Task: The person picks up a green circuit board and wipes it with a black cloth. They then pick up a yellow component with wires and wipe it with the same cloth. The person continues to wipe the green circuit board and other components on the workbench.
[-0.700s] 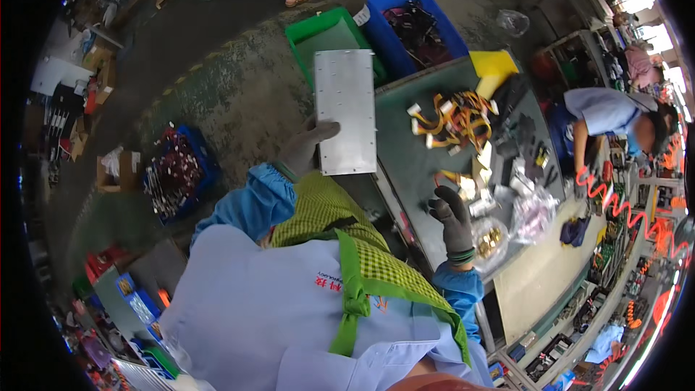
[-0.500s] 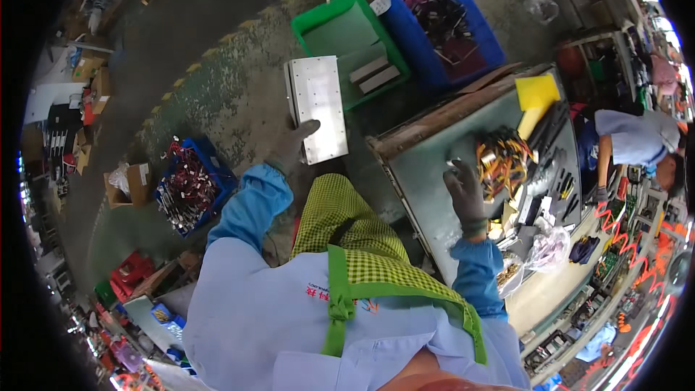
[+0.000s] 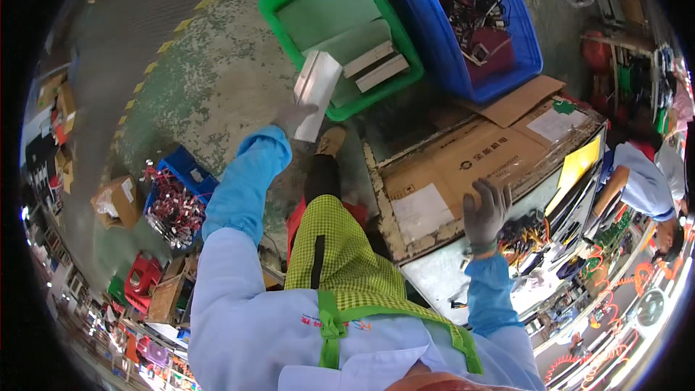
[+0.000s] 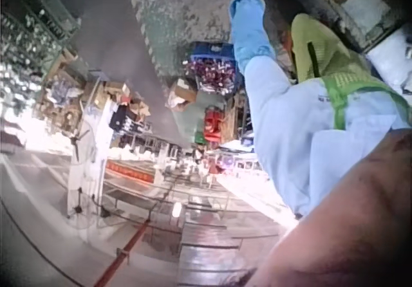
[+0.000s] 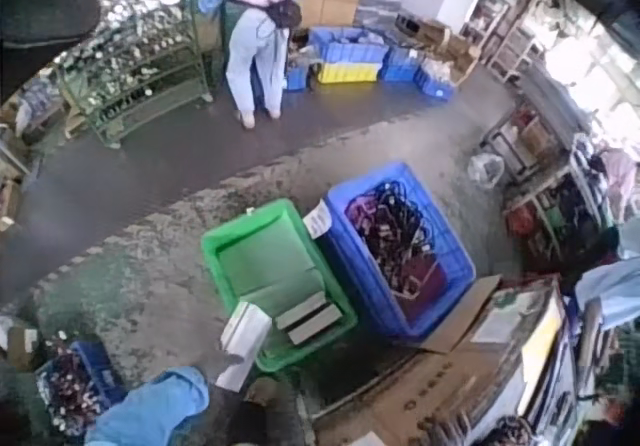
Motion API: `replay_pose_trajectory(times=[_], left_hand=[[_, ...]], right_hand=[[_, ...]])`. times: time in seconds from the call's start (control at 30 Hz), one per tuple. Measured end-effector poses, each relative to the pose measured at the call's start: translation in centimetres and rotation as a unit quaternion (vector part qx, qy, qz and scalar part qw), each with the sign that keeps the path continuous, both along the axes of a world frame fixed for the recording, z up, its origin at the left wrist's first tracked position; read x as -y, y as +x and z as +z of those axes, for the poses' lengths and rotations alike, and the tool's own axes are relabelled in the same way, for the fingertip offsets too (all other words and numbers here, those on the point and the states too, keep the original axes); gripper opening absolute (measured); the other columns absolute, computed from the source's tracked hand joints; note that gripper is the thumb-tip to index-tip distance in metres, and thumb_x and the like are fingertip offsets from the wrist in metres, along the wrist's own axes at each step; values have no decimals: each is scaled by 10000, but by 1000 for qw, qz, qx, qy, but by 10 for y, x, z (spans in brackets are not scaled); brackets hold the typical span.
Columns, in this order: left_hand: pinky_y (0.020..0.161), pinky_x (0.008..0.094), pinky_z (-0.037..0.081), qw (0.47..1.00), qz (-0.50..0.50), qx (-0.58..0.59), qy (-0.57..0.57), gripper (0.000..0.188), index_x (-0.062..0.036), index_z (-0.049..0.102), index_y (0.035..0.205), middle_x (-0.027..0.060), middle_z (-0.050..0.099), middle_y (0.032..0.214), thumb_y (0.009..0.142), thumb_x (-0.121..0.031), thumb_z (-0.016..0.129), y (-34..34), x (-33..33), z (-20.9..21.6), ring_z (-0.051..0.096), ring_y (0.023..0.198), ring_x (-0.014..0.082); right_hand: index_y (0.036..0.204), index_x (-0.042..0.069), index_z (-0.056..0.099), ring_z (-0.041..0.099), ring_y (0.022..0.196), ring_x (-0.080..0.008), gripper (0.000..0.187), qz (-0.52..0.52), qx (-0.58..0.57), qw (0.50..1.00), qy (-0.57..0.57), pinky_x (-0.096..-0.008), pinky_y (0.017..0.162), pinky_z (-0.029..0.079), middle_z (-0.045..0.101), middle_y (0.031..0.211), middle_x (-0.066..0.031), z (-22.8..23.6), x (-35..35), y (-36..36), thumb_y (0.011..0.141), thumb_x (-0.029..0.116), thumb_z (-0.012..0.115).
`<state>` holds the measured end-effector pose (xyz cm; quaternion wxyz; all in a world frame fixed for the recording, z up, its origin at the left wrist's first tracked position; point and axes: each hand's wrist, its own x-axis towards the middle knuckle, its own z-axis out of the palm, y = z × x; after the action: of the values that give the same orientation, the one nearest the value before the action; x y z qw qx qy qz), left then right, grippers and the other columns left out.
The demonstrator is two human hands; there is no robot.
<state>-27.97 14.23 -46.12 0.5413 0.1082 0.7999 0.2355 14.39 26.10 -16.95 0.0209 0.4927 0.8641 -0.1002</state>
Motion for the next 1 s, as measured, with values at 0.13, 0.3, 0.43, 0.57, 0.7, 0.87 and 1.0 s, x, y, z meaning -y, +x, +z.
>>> replay_pose_trajectory(times=[0.13, 0.3, 0.43, 0.57, 0.7, 0.87, 1.0], left_hand=[[872, 447, 493, 963, -169, -192, 79, 650, -9, 485, 1255, 212, 593, 1158, 744, -305, 756, -6, -75, -88, 608, 1015, 366], [912, 473, 469, 905, -329, -269, -36, 632, -51, 452, 1278, 201, 546, 1238, 781, -348, 706, 0, -171, -143, 557, 1134, 355], [872, 468, 480, 857, -397, -327, 5, 681, -85, 424, 1318, 158, 566, 1204, 765, -364, 707, 8, -205, -215, 575, 1097, 334], [970, 468, 434, 867, -413, -272, -55, 649, -113, 426, 1347, 137, 544, 1285, 801, -341, 690, 30, -235, -256, 529, 1196, 328], [1041, 454, 389, 913, -374, -162, 19, 703, -97, 358, 1407, 185, 493, 1360, 826, -342, 668, 44, -233, -285, 478, 1248, 374], [1092, 463, 335, 885, -445, -132, -23, 818, -135, 208, 1498, 197, 386, 1459, 851, -391, 639, 43, -232, -317, 410, 1313, 397], [1097, 480, 323, 891, -427, -111, -108, 893, -162, 96, 1528, 196, 284, 1520, 858, -458, 608, 43, -252, -314, 384, 1336, 395]], right_hand=[[962, 93, 659, 608, 1024, -259, 274, -5, -1, 1000, -25, -474, 1032, 329, 667, 1047, -87, -3, -3, 1, 858, 339, 596], [868, 118, 626, 623, 879, -267, 139, 10, 2, 999, -32, -485, 986, 357, 661, 950, -88, -8, -7, -4, 849, 240, 562], [827, 130, 567, 609, 820, -267, 79, 12, 27, 998, -50, -496, 920, 386, 633, 887, -80, -7, -14, -11, 829, 203, 537], [779, 135, 514, 589, 767, -254, 80, 14, 21, 998, -64, -485, 857, 396, 604, 828, -65, -15, -16, -6, 813, 207, 524], [772, 137, 508, 586, 759, -251, 75, 8, 14, 997, -72, -485, 856, 396, 602, 825, -62, -20, -18, -5, 807, 201, 524], [763, 139, 500, 583, 749, -246, 71, 8, 11, 997, -81, -485, 854, 396, 600, 821, -58, -19, -22, -2, 800, 194, 523], [755, 140, 494, 580, 741, -243, 68, 7, 13, 996, -83, -485, 853, 396, 598, 818, -56, -15, -13, 2, 794, 188, 523]])
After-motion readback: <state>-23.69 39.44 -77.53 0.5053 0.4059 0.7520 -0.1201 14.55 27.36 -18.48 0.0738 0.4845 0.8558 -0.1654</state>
